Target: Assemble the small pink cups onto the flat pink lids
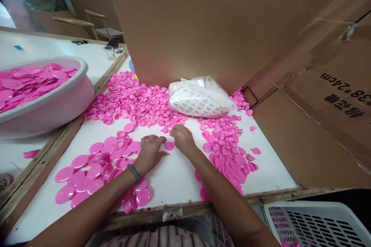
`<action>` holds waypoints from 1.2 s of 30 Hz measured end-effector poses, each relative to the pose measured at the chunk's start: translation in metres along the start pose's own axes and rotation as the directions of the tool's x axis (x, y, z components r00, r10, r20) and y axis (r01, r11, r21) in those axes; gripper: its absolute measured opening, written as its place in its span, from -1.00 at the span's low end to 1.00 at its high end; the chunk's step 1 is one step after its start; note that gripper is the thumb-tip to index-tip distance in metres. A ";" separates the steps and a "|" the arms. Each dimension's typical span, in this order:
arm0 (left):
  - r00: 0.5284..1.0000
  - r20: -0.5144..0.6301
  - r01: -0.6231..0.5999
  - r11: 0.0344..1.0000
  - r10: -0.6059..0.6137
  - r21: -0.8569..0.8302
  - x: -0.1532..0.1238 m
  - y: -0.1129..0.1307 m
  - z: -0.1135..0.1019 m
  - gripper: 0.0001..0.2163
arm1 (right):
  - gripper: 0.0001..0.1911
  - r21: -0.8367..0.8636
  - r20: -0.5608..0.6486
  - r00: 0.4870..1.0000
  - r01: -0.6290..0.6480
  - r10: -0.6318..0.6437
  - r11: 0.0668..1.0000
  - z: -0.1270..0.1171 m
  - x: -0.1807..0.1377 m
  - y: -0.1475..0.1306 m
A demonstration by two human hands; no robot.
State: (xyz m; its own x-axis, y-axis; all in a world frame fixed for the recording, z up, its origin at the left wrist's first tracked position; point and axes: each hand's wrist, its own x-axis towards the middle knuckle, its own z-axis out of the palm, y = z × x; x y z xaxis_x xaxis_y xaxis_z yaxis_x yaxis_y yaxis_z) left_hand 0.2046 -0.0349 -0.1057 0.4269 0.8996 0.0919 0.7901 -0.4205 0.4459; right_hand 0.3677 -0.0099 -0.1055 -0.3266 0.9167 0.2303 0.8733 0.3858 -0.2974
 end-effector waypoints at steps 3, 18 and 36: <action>1.000 -0.021 -0.012 0.998 0.011 -0.065 0.002 0.000 0.006 -0.70 | -0.79 0.075 -0.065 0.998 0.028 -0.023 0.997 -0.001 -0.020 -0.003; 0.997 -0.020 0.071 0.987 -0.075 -0.145 0.006 -0.002 0.013 -0.67 | -0.74 -0.111 0.044 0.987 0.161 -0.157 0.981 0.010 -0.042 -0.021; 0.879 0.384 0.421 0.839 -0.284 -0.344 0.020 -0.005 -0.015 -0.89 | -0.72 0.294 0.092 0.995 -0.075 0.050 0.953 -0.003 -0.062 -0.029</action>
State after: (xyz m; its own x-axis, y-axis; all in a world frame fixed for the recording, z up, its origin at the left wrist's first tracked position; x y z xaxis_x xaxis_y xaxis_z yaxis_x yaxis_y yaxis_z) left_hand 0.2028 -0.0132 -0.0923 0.3197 0.8646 -0.3875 0.6920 0.0663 0.7189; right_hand 0.3635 -0.0780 -0.1080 -0.3141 0.9406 0.1291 0.7505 0.3292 -0.5730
